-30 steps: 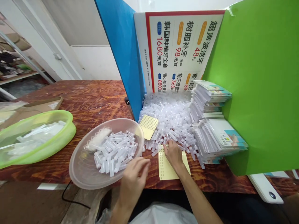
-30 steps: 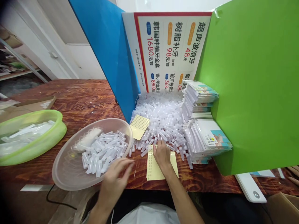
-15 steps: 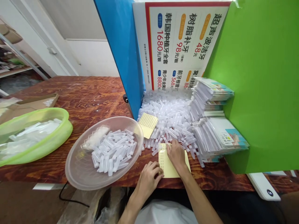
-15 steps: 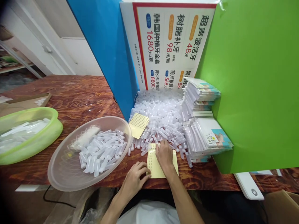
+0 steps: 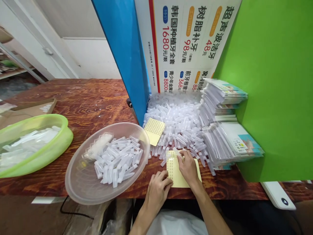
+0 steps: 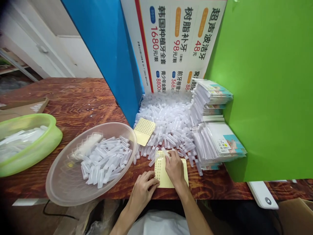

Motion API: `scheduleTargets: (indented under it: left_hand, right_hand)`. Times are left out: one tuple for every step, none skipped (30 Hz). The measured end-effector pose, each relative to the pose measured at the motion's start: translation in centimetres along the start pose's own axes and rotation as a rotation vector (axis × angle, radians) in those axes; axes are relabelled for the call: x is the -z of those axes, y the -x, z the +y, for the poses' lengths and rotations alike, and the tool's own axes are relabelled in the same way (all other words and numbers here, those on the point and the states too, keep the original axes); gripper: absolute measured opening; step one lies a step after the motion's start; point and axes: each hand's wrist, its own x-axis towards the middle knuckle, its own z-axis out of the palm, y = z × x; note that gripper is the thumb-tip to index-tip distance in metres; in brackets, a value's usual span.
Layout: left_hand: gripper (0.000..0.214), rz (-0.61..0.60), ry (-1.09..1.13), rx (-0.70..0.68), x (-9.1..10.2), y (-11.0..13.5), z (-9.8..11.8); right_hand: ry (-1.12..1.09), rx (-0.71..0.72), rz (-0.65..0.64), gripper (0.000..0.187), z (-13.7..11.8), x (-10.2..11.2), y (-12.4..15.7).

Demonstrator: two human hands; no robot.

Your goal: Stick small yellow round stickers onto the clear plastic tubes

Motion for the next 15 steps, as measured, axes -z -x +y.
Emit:
scheduleTargets:
  left_hand:
    - [0.018, -0.003, 0.003, 0.002, 0.0, 0.0, 0.0]
    - [0.018, -0.002, 0.007, 0.002, 0.0, 0.0, 0.0]
    - [0.017, -0.002, 0.010, 0.002, 0.0, 0.0, -0.1]
    - [0.017, -0.001, 0.011, 0.001, 0.0, 0.0, -0.1]
    - [0.016, 0.000, 0.009, 0.000, 0.0, -0.1, -0.2]
    - [0.016, -0.002, 0.006, -0.002, 0.0, -0.1, -0.2]
    - [0.016, -0.007, 0.000, -0.005, 0.0, -0.1, -0.2]
    - [0.016, -0.014, -0.007, -0.009, 0.0, -0.1, -0.2]
    - [0.017, -0.022, -0.014, -0.011, 0.0, -0.1, -0.2]
    - [0.018, -0.028, -0.020, -0.010, 0.0, -0.1, -0.1]
    - [0.018, -0.033, -0.025, -0.007, 0.1, -0.2, -0.1]
    - [0.018, -0.036, -0.028, -0.002, 0.1, -0.2, 0.0]
    - [0.019, -0.037, -0.029, 0.003, 0.1, -0.2, 0.0]
    - [0.019, -0.037, -0.027, 0.007, 0.1, -0.2, 0.0]
    - [0.019, -0.034, -0.025, 0.009, 0.1, -0.2, 0.0]
  right_hand:
    - [-0.080, -0.019, 0.004, 0.013, 0.1, 0.2, 0.5]
    - [-0.151, -0.042, 0.003, 0.014, 0.3, 0.2, 1.0]
    - [-0.209, -0.067, -0.001, 0.015, 0.4, 0.3, 1.4]
    - [-0.254, -0.088, -0.007, 0.017, 0.5, 0.3, 1.8]
    - [-0.288, -0.103, -0.014, 0.018, 0.6, 0.2, 2.1]
    - [-0.313, -0.111, -0.018, 0.019, 0.7, 0.1, 2.3]
    - [-0.330, -0.112, -0.020, 0.020, 0.7, 0.1, 2.5]
    - [-0.342, -0.111, -0.022, 0.020, 0.8, 0.0, 2.6]
    - [-0.349, -0.110, -0.025, 0.020, 0.8, 0.0, 2.6]
    - [-0.354, -0.111, -0.028, 0.020, 0.8, -0.1, 2.6]
    - [-0.355, -0.113, -0.029, 0.020, 0.8, -0.1, 2.5]
    - [-0.356, -0.114, -0.032, 0.020, 0.9, -0.1, 2.5]
    - [-0.357, -0.113, -0.035, 0.020, 0.9, -0.2, 2.4]
    - [-0.358, -0.111, -0.037, 0.020, 0.9, -0.2, 2.4]
    - [-0.359, -0.108, -0.040, 0.021, 0.9, -0.2, 2.4]
